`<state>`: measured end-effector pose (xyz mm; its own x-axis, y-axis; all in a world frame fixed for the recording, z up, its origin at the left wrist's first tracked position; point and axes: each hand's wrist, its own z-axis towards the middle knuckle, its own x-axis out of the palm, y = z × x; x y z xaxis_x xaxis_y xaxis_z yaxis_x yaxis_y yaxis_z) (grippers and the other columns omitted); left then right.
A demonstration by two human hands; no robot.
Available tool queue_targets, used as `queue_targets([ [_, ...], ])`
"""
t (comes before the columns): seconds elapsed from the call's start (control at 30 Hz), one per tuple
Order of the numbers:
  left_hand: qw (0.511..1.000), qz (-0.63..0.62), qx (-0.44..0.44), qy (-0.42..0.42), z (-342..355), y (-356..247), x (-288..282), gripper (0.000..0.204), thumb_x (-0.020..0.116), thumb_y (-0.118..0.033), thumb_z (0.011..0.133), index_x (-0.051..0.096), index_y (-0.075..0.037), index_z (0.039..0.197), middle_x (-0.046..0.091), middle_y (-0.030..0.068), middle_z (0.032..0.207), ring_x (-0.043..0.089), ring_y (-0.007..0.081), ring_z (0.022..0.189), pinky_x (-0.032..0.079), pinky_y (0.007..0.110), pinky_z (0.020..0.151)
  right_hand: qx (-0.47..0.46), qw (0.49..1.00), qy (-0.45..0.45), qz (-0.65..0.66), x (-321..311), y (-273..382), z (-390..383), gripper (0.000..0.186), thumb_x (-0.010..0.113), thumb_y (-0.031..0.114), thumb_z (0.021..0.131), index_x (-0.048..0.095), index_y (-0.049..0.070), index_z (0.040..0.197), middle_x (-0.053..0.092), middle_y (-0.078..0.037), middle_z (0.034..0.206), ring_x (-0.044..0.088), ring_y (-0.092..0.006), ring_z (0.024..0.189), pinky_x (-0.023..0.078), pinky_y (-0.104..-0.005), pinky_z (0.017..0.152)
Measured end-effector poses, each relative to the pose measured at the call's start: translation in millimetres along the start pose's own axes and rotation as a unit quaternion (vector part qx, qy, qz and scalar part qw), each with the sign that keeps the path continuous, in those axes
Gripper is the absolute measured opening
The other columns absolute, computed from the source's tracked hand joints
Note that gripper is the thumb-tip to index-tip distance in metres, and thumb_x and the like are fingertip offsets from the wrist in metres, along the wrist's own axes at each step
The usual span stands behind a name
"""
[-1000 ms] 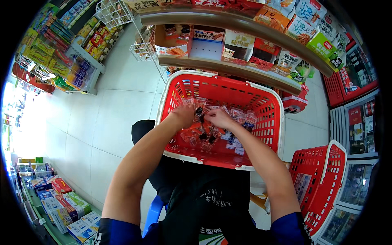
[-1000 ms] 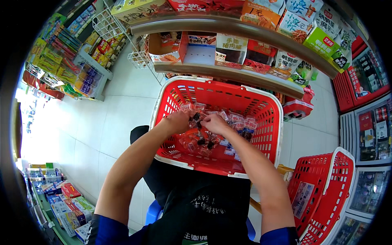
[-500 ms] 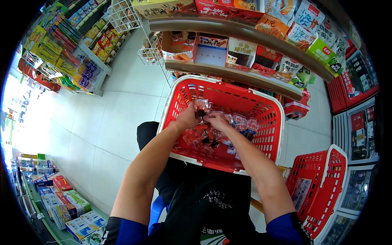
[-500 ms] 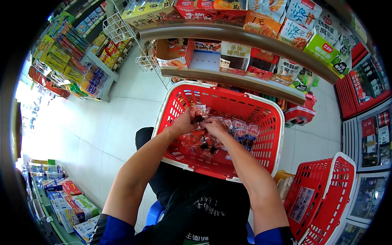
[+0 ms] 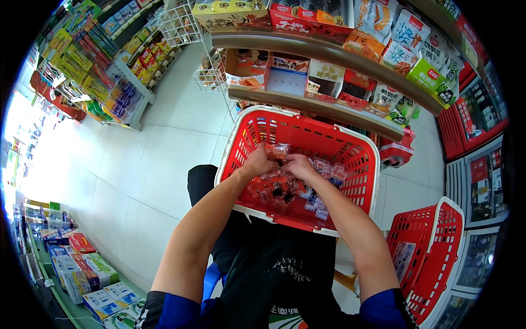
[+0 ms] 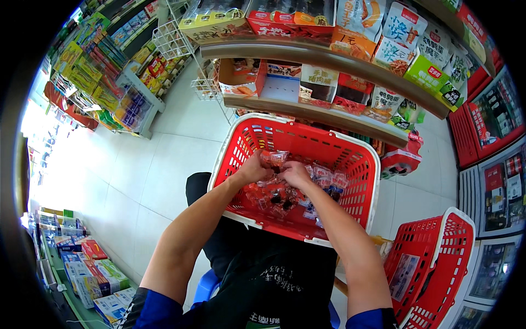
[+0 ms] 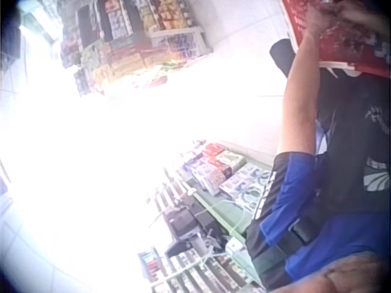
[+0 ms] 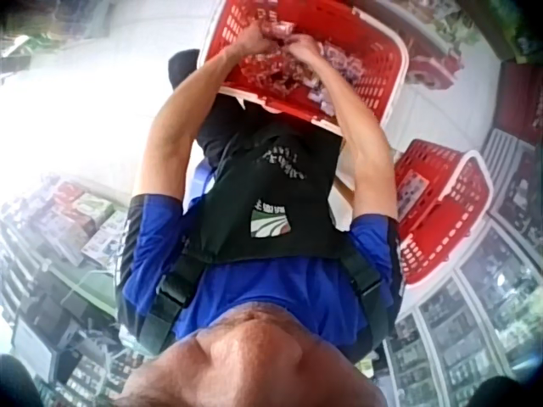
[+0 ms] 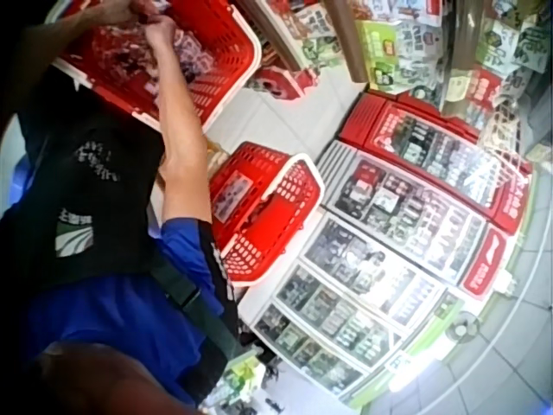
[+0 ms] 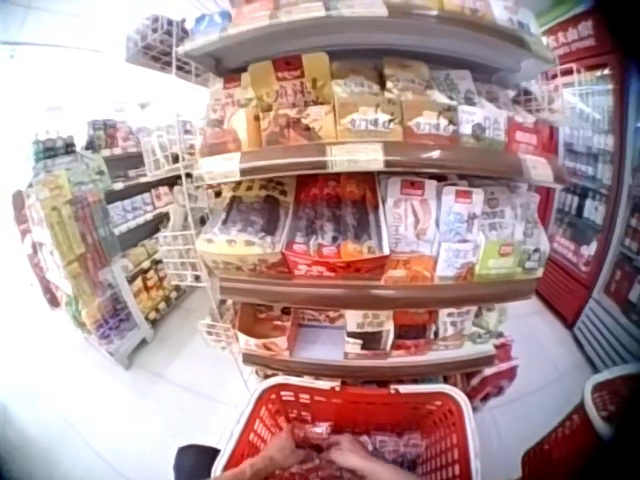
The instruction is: The person sits on a stool in a store aisle and repeatedly transfers small packaged snack items from a red basket on their lap to a shelf above. They pick up items one by one, place them on the shelf, and continue until the basket is empty.
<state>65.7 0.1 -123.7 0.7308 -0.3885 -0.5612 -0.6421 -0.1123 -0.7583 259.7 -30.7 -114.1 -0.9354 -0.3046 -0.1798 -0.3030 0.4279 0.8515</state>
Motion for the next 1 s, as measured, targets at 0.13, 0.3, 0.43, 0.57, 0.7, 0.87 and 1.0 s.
queue_targets([
  [0.13,0.984,-0.127,0.087,-0.085,-21.7,-41.7,-4.8,0.074,0.079,-0.008,0.078,0.037,0.003,0.138,0.067,0.0142,0.101,0.068,0.0223,0.09,0.055,0.034,0.083,-0.052,0.994,0.002,0.095,-20.1,16.2,-33.8,0.042,0.067,0.004,0.089,0.056,0.0,0.13,0.069,-0.008,0.101,0.068,-0.0153,0.085,0.054,-0.0268,0.074],
  [0.3,0.933,-0.355,0.009,0.054,-43.2,-65.5,-22.9,0.038,0.069,-0.003,0.089,0.052,0.004,0.122,0.067,0.0108,0.098,0.067,0.0182,0.087,0.056,0.03,0.077,-0.073,0.988,0.021,0.134,-29.2,31.2,-53.2,0.032,0.067,0.006,0.092,0.058,0.003,0.122,0.068,-0.006,0.097,0.064,-0.0126,0.084,0.051,-0.0265,0.072],
  [0.43,0.966,-0.235,0.11,0.021,-55.1,-66.2,-30.1,0.019,0.064,-0.004,0.094,0.059,0.004,0.111,0.068,0.0069,0.091,0.067,0.0123,0.083,0.056,0.028,0.069,-0.121,0.987,-0.014,0.106,-23.2,45.6,-57.7,0.029,0.068,0.01,0.093,0.06,0.003,0.121,0.067,-0.004,0.095,0.063,-0.0098,0.081,0.05,-0.0244,0.069],
  [0.57,0.977,-0.122,0.177,-0.02,-71.0,-77.9,-47.9,0.023,0.064,-0.003,0.093,0.062,0.004,0.114,0.071,0.0113,0.094,0.069,0.0167,0.082,0.056,0.032,0.072,-0.198,0.979,0.013,0.052,-41.6,74.4,-61.4,0.022,0.068,0.014,0.095,0.066,0.001,0.112,0.066,0.0,0.084,0.06,-0.0064,0.07,0.049,-0.0217,0.064],
  [0.7,0.92,-0.016,0.342,-0.191,-75.0,-110.9,-88.4,0.03,0.066,-0.005,0.091,0.063,0.003,0.12,0.07,0.0185,0.108,0.069,0.0248,0.091,0.055,0.036,0.081,-0.291,0.956,-0.043,-0.001,-43.9,140.1,-76.4,0.018,0.065,0.013,0.097,0.069,-0.001,0.108,0.069,-0.001,0.083,0.062,-0.0062,0.071,0.053,-0.0227,0.065],
  [0.87,0.87,-0.117,0.321,-0.355,-60.2,-126.6,-138.5,0.045,0.066,-0.005,0.088,0.053,-0.001,0.131,0.063,0.0185,0.123,0.061,0.0303,0.113,0.048,0.039,0.097,-0.441,0.874,-0.179,0.095,-34.3,208.5,-40.6,0.021,0.065,0.013,0.097,0.071,-0.004,0.109,0.074,-0.007,0.093,0.067,-0.0093,0.086,0.053,-0.0242,0.08],
  [1.0,0.85,0.141,0.367,-0.35,-37.9,-115.4,-151.8,0.054,0.065,-0.002,0.082,0.05,-0.001,0.133,0.057,0.0184,0.132,0.053,0.0359,0.124,0.043,0.043,0.106,-0.484,0.849,-0.204,0.059,-24.9,229.4,9.5,0.022,0.067,0.011,0.095,0.071,-0.005,0.109,0.075,-0.01,0.098,0.069,-0.011,0.088,0.053,-0.0244,0.08],
])
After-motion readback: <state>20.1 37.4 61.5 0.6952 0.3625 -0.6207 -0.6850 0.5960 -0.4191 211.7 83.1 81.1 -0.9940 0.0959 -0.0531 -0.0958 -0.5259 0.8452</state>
